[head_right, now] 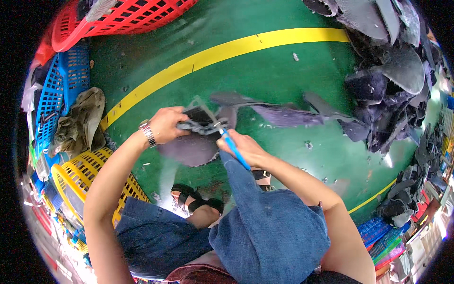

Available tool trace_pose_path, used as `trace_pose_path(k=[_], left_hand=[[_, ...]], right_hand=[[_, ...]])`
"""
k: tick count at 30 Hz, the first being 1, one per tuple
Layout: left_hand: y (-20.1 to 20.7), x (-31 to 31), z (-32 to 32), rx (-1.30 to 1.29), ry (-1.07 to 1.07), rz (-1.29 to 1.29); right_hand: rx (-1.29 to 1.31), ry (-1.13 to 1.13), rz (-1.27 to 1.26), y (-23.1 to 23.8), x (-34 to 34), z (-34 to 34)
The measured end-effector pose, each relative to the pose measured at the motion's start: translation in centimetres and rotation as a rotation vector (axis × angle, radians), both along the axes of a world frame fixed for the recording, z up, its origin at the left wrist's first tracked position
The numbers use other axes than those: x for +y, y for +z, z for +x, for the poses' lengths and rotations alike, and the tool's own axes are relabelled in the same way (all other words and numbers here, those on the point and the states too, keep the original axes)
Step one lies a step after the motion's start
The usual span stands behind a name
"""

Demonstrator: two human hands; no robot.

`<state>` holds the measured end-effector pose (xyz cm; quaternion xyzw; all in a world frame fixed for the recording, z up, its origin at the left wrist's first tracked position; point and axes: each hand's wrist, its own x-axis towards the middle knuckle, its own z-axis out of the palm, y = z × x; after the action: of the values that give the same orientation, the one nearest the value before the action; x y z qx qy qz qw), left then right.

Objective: Trimming excess material from gray shoe components using a pair of scissors.

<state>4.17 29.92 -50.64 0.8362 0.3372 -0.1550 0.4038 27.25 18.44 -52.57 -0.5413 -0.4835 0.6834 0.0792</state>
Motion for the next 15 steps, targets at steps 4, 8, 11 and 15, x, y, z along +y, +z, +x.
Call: trace_pose_path(k=[4,8,11,15], left_hand=[[2.1,-0.6,-3.6,0.168,0.082,-0.007],[8.7,-2.1,-9.8,-0.072,0.617,-0.014],[16.9,-2.8,-17.6,-0.110,0.904,0.265],[29.4,-8.9,-31.2,-0.099,1.569,0.407]], right_hand=[[-0.134,0.165,0.110,0.6,0.4,-2.1],[-0.111,0.059,0.109,-2.6,-2.1,-1.2],[-0.135,-0.250,-0.116,-1.9,-3.7,2.5],[-0.060,-0.292,-0.129,2.1,-3.1,2.4]])
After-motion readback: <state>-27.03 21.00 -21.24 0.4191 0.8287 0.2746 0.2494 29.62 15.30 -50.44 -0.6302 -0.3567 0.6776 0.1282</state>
